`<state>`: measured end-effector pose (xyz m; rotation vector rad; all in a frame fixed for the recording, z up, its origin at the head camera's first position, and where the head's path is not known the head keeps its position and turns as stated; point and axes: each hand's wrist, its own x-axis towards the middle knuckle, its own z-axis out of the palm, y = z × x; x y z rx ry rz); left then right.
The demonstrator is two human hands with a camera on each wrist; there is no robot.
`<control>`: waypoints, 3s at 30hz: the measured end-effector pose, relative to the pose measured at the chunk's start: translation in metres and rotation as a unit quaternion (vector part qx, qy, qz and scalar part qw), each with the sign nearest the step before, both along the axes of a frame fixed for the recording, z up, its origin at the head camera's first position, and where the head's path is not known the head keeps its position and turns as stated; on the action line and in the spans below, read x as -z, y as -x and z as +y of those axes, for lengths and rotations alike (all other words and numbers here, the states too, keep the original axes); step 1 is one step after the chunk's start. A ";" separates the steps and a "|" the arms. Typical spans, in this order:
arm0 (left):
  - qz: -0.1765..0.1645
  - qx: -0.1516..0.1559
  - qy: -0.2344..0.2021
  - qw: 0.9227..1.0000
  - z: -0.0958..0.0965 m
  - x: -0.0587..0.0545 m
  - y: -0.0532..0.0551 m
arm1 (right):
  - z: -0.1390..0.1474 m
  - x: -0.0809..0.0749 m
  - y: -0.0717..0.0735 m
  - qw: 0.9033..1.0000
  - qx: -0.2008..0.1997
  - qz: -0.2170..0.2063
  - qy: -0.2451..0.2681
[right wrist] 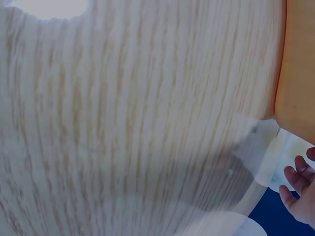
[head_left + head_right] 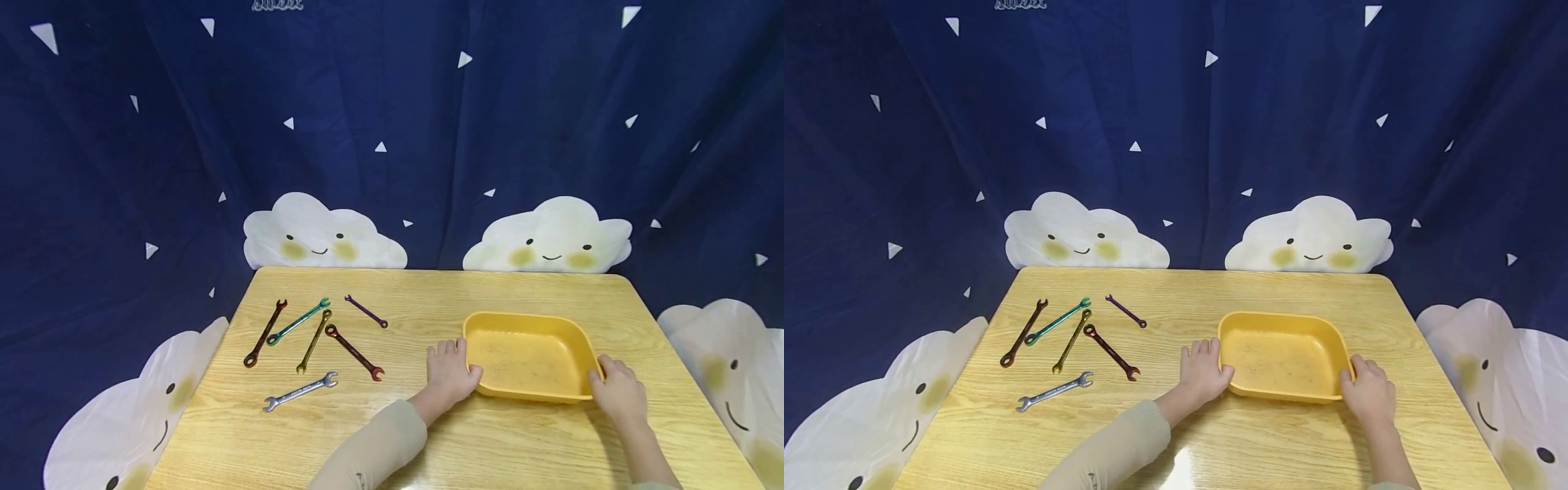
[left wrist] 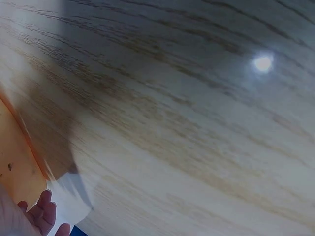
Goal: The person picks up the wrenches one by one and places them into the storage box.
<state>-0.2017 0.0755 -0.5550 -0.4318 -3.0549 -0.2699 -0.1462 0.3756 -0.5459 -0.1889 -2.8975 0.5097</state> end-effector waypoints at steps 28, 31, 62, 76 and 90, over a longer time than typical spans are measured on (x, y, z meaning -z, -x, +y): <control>0.007 -0.004 -0.034 0.999 -0.017 0.001 0.001 | -0.014 0.001 0.009 1.000 -0.011 0.012 -0.004; 0.010 -0.003 -0.037 0.999 -0.018 0.002 0.001 | -0.015 0.001 0.009 1.000 -0.011 0.010 -0.006; 0.010 -0.007 -0.033 0.999 -0.040 0.003 0.004 | -0.038 0.000 0.015 1.000 -0.010 0.027 -0.002; 0.041 -0.013 -0.047 0.998 -0.063 0.006 0.005 | -0.063 -0.005 0.017 0.999 -0.025 0.049 0.000; 0.041 -0.023 -0.042 0.998 -0.085 0.006 0.010 | -0.083 0.000 0.027 0.999 -0.026 0.044 0.011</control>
